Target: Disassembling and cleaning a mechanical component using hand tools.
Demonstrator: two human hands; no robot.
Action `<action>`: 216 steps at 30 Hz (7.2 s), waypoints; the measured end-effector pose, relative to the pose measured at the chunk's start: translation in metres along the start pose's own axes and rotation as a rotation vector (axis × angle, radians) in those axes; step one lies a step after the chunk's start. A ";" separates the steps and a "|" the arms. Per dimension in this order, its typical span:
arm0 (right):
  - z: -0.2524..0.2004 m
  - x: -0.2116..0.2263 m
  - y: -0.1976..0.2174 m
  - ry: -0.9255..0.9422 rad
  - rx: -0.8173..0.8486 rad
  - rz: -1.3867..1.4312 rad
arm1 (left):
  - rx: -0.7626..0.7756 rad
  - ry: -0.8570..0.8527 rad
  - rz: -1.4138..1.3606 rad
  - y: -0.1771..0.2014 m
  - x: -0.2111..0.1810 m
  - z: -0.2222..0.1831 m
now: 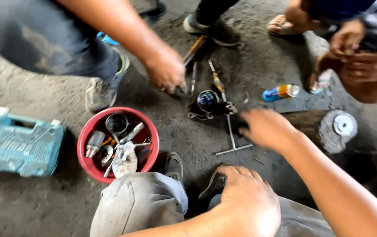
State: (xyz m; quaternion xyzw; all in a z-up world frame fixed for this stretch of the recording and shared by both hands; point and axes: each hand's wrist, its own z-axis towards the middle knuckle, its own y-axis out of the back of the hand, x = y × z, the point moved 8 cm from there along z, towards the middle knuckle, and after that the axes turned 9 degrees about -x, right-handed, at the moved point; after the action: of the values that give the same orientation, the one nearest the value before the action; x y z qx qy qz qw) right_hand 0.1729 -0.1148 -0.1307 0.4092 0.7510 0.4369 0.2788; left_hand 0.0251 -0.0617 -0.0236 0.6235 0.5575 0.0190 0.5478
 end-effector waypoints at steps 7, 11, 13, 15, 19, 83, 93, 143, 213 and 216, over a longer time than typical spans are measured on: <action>-0.137 0.021 0.020 0.048 -0.181 0.261 | 0.004 -0.083 0.153 0.011 -0.013 -0.015; -0.151 0.027 0.005 -0.035 -0.037 0.204 | 0.111 -0.036 0.154 0.008 -0.006 -0.007; -0.145 0.027 -0.002 -0.048 -0.038 0.229 | 0.168 -0.010 0.150 0.000 -0.003 -0.002; -0.139 0.026 -0.008 -0.009 -0.054 0.247 | 0.140 0.024 0.177 -0.008 0.000 0.004; -0.131 0.014 -0.025 -0.020 -0.031 0.238 | 0.137 0.061 0.192 -0.026 0.003 0.016; -0.116 0.017 -0.029 -0.028 0.084 0.349 | 0.231 0.051 0.177 -0.019 0.009 0.014; -0.117 0.017 -0.029 -0.043 0.121 0.377 | 0.248 0.066 0.165 -0.020 0.012 0.014; -0.138 -0.081 -0.145 -0.401 0.382 0.053 | -0.797 1.344 -0.149 -0.253 0.438 -0.225; -0.120 0.001 0.083 -0.202 -0.699 1.044 | -0.338 0.127 -0.122 -0.023 0.024 -0.040; -0.084 -0.008 0.065 -0.119 -0.651 0.664 | 0.209 0.010 0.016 -0.071 0.012 -0.029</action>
State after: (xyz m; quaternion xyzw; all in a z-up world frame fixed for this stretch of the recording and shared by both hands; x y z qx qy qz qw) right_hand 0.1360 -0.1390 -0.0335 0.5428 0.3860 0.6912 0.2804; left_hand -0.0369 -0.0495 -0.0685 0.6818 0.5541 -0.0318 0.4766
